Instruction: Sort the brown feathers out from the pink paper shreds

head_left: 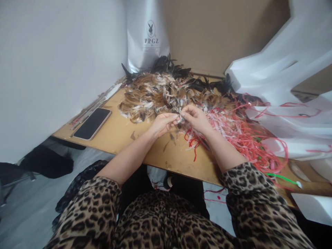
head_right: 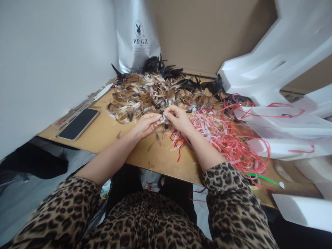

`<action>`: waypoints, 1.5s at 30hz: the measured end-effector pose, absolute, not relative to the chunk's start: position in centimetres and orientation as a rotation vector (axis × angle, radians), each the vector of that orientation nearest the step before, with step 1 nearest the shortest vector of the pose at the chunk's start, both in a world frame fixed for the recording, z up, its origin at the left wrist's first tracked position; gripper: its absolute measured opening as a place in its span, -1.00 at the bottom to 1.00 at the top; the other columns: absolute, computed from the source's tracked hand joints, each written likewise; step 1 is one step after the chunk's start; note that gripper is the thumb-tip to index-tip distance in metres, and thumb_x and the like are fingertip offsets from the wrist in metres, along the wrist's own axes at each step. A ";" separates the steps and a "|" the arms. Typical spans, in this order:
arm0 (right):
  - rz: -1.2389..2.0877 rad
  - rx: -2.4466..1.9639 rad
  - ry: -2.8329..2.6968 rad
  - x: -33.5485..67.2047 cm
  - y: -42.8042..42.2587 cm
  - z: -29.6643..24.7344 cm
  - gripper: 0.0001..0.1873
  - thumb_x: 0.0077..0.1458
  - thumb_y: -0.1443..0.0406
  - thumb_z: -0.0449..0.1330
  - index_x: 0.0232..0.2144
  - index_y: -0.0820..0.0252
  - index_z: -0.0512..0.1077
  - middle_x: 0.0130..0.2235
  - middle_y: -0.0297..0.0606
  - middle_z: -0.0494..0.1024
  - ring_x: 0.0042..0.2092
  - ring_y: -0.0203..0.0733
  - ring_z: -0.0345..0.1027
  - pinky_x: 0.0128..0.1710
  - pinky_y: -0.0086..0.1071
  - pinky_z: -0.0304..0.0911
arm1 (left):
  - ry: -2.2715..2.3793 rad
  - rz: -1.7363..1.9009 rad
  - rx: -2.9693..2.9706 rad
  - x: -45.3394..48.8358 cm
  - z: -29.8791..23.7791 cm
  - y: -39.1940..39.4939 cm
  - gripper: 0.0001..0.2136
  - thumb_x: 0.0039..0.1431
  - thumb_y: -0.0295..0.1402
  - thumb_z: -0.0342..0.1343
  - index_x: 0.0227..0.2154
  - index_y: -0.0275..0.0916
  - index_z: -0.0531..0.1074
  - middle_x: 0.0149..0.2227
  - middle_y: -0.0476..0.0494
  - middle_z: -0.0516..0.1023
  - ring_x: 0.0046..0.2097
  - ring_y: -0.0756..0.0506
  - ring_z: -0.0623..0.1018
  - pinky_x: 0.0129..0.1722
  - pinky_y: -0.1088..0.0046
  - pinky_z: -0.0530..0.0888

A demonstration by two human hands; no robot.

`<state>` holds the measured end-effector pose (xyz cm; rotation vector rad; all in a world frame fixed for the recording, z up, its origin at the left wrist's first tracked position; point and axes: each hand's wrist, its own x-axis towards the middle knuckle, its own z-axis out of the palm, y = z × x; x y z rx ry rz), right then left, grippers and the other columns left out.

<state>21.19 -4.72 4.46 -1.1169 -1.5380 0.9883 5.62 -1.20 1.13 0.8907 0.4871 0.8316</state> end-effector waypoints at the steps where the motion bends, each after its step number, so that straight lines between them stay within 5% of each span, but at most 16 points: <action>1: 0.985 -1.110 -1.541 21.2 -4.7 4.5 -0.74 -0.06 0.10 0.19 -0.49 0.16 0.28 -0.53 -0.38 0.37 -0.52 -0.34 0.24 -0.50 -0.42 0.19 | 0.485 0.831 0.885 5.6 1.1 -1.2 -0.86 -0.10 -0.46 0.23 -0.44 -0.43 0.46 -0.49 -0.07 0.49 -0.53 0.18 0.40 -0.52 0.72 0.31; 15: 0.507 -1.191 -1.837 21.2 -5.0 4.0 -0.81 0.02 0.22 0.12 -0.46 0.22 0.45 -0.48 -0.33 0.47 -0.43 -0.34 0.30 -0.38 -0.46 0.20 | 0.626 0.768 0.969 5.6 1.0 -1.4 -0.77 -0.20 -0.49 0.27 -0.39 -0.43 0.49 -0.56 -0.07 0.48 -0.56 0.14 0.40 -0.52 0.65 0.34; 30: 1.059 -1.207 -1.530 22.0 -4.8 4.8 -0.72 -0.16 0.17 0.27 -0.38 0.24 0.48 -0.46 -0.28 0.54 -0.46 -0.31 0.38 -0.40 -0.40 0.33 | 0.610 0.838 0.949 5.3 1.6 -1.4 -0.80 -0.20 -0.45 0.28 -0.47 -0.40 0.41 -0.55 -0.06 0.49 -0.54 0.13 0.43 -0.52 0.66 0.32; 45: 0.529 -1.258 -1.921 21.9 -5.5 5.4 -0.79 -0.04 0.26 0.15 -0.40 0.24 0.54 -0.43 -0.26 0.56 -0.45 -0.30 0.37 -0.42 -0.46 0.21 | 0.632 0.838 1.176 5.1 1.2 -1.2 -0.74 -0.18 -0.33 0.27 -0.45 -0.39 0.40 -0.57 -0.08 0.49 -0.57 0.12 0.42 -0.55 0.64 0.30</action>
